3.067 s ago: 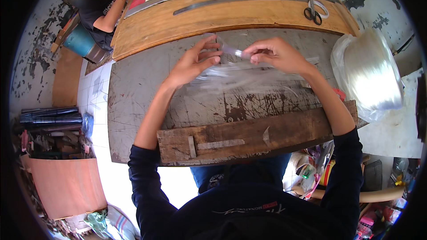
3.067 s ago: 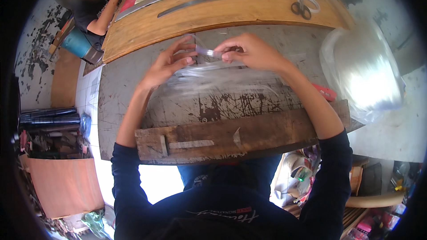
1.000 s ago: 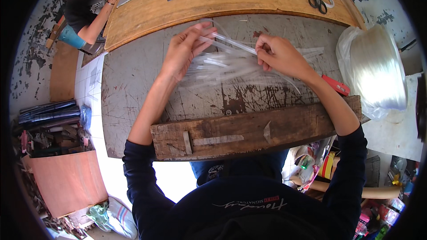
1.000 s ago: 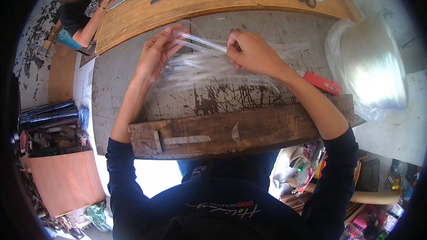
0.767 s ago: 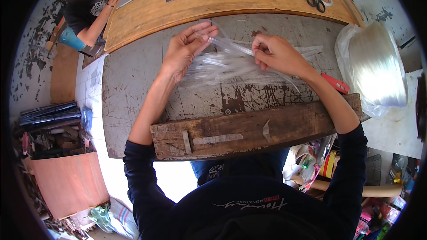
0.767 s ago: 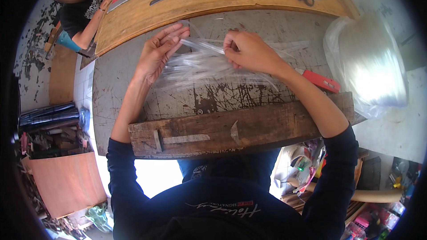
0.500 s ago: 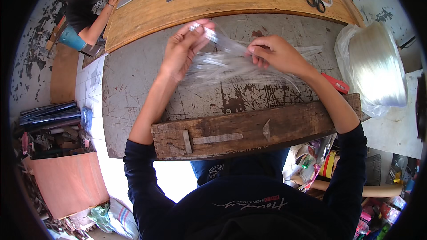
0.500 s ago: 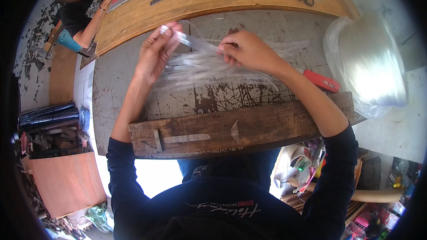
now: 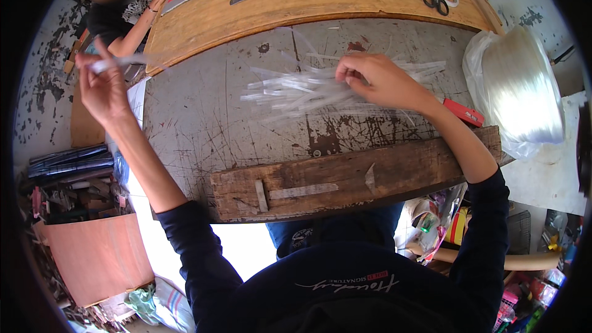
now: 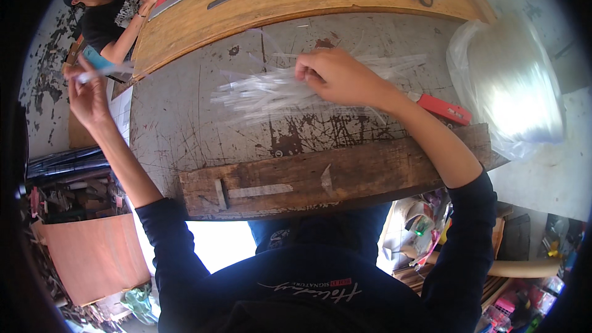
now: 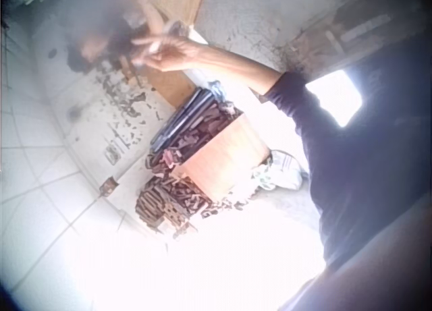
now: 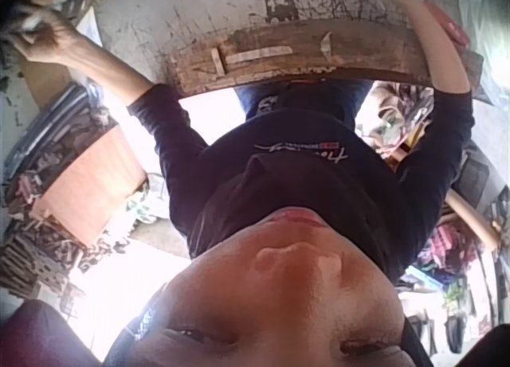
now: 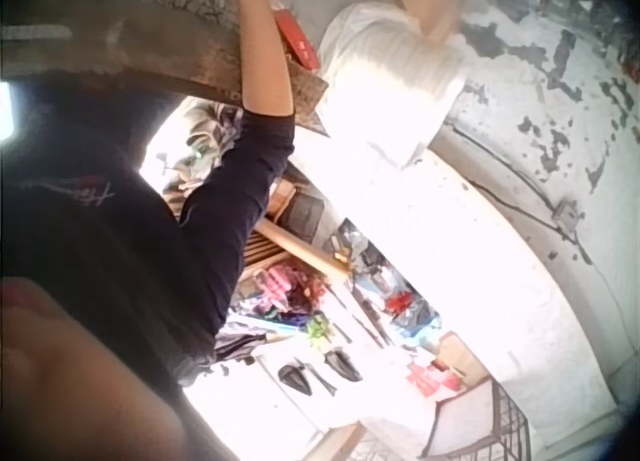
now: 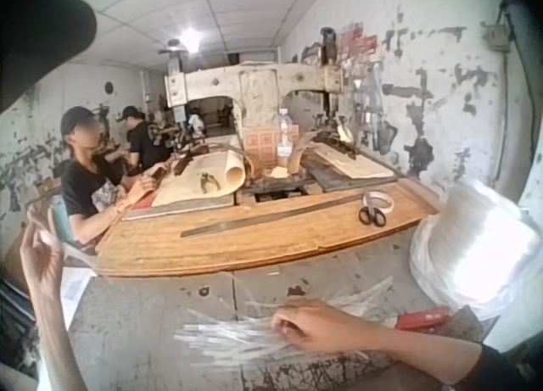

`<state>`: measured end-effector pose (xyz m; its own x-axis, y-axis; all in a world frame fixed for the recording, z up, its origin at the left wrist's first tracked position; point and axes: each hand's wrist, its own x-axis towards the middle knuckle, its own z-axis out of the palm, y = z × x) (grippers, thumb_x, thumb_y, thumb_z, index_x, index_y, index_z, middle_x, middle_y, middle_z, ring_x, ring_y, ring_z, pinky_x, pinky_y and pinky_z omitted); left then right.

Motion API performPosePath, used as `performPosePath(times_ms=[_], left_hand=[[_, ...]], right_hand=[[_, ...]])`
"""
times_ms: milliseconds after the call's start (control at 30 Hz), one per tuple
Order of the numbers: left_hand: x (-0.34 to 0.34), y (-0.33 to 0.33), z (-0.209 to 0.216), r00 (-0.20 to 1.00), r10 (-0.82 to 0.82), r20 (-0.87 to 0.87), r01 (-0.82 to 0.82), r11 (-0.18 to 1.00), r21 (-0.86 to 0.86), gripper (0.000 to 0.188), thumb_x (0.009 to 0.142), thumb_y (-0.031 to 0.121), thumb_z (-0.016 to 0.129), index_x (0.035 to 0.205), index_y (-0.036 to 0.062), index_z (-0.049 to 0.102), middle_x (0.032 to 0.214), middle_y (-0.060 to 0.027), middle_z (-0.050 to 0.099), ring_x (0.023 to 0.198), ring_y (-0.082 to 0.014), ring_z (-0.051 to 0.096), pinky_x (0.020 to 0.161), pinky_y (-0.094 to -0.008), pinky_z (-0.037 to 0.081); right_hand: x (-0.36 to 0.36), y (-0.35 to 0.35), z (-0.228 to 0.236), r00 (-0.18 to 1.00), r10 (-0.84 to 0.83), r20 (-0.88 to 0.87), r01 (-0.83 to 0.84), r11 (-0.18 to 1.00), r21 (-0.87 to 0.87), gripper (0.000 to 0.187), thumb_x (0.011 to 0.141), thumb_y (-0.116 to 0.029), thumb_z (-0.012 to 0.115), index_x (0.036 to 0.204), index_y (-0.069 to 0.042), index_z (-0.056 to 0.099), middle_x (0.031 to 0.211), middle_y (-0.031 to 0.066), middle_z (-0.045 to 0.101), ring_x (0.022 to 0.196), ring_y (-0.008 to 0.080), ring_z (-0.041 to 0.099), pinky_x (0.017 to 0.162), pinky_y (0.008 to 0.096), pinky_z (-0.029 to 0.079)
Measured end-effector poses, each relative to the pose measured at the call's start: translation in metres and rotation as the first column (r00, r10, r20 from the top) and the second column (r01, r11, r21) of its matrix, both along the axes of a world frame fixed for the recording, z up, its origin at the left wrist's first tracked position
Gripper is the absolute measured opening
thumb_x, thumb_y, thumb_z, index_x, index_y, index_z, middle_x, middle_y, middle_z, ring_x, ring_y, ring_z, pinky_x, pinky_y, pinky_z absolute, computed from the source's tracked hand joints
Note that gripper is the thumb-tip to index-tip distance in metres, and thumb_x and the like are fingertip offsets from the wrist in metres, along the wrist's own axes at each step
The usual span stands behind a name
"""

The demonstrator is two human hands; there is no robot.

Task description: The person organizes a bundle of plastic tubing by hand, aligns a single tube against a wooden guide, and cuts the tube using a utility knife.

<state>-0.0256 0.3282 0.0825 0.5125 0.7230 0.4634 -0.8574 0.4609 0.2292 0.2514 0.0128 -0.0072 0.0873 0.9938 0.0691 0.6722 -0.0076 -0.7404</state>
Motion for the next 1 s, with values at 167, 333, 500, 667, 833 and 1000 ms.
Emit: performPosePath(times_ms=[167, 333, 500, 667, 833, 1000], left_hand=[[-0.013, -0.006, 0.013, 0.949, -0.312, 0.032, 0.313, 0.950, -0.010, 0.007, 0.084, -0.001, 0.040, 0.082, -0.0011, 0.047, 0.067, -0.0028, 0.043, 0.055, -0.0101, 0.041, 0.061, -0.0204, 0.041], [0.034, -0.035, -0.003, 0.930, -0.221, -0.294, 0.280, 0.943, 0.178, 0.006, 0.087, 0.005, 0.039, 0.085, 0.0022, 0.044, 0.067, 0.0010, 0.036, 0.056, -0.0073, 0.029, 0.049, -0.0209, 0.024], [0.084, -0.071, -0.034, 0.807, -0.240, -0.539, 0.346, 0.933, 0.102, 0.010, 0.090, 0.011, 0.041, 0.092, 0.0026, 0.046, 0.061, 0.0043, 0.030, 0.055, -0.0059, 0.028, 0.047, -0.0183, 0.026], [0.110, -0.089, -0.070, 0.745, -0.326, -0.582, 0.399, 0.917, -0.003, 0.013, 0.092, 0.016, 0.038, 0.089, 0.0044, 0.045, 0.061, 0.0046, 0.029, 0.055, -0.0058, 0.028, 0.049, -0.0187, 0.029], [0.122, -0.106, -0.098, 0.687, -0.354, -0.634, 0.450, 0.893, -0.011, 0.014, 0.093, 0.017, 0.036, 0.087, 0.0069, 0.042, 0.067, 0.0025, 0.033, 0.061, -0.0066, 0.031, 0.053, -0.0179, 0.031], [0.124, -0.110, -0.100, 0.684, -0.370, -0.628, 0.450, 0.892, -0.035, 0.013, 0.093, 0.018, 0.036, 0.087, 0.0072, 0.042, 0.067, 0.0021, 0.033, 0.062, -0.0065, 0.031, 0.053, -0.0180, 0.031]], right_hand=[[-0.012, 0.000, -0.006, 0.915, -0.047, 0.401, -0.045, 0.975, 0.216, 0.030, 0.077, -0.017, 0.059, 0.102, 0.000, 0.055, 0.099, 0.0152, 0.051, 0.098, 0.0268, 0.047, 0.081, 0.0377, 0.039], [-0.012, 0.007, -0.019, 0.916, -0.045, 0.398, -0.035, 0.981, 0.192, 0.032, 0.077, -0.021, 0.062, 0.099, 0.000, 0.056, 0.090, 0.0122, 0.053, 0.087, 0.0250, 0.051, 0.074, 0.0353, 0.041], [-0.010, 0.008, -0.013, 0.966, -0.046, 0.253, 0.020, 0.994, 0.107, 0.024, 0.077, -0.021, 0.062, 0.092, -0.003, 0.059, 0.083, 0.0091, 0.054, 0.081, 0.0230, 0.053, 0.070, 0.0328, 0.042], [-0.010, 0.008, -0.012, 0.951, -0.084, 0.297, 0.020, 0.977, 0.212, 0.012, 0.075, -0.013, 0.061, 0.079, -0.002, 0.058, 0.080, 0.0106, 0.054, 0.076, 0.0260, 0.053, 0.067, 0.0369, 0.042], [-0.009, 0.010, -0.011, 0.967, 0.003, 0.256, -0.057, 0.978, 0.202, 0.012, 0.075, -0.014, 0.062, 0.077, -0.003, 0.058, 0.081, 0.0092, 0.055, 0.082, 0.0250, 0.053, 0.070, 0.0358, 0.041], [-0.013, 0.009, -0.016, 0.929, 0.023, 0.371, -0.136, 0.949, 0.283, 0.015, 0.074, -0.016, 0.064, 0.077, -0.004, 0.057, 0.080, 0.0079, 0.056, 0.080, 0.0243, 0.054, 0.070, 0.0352, 0.041]])
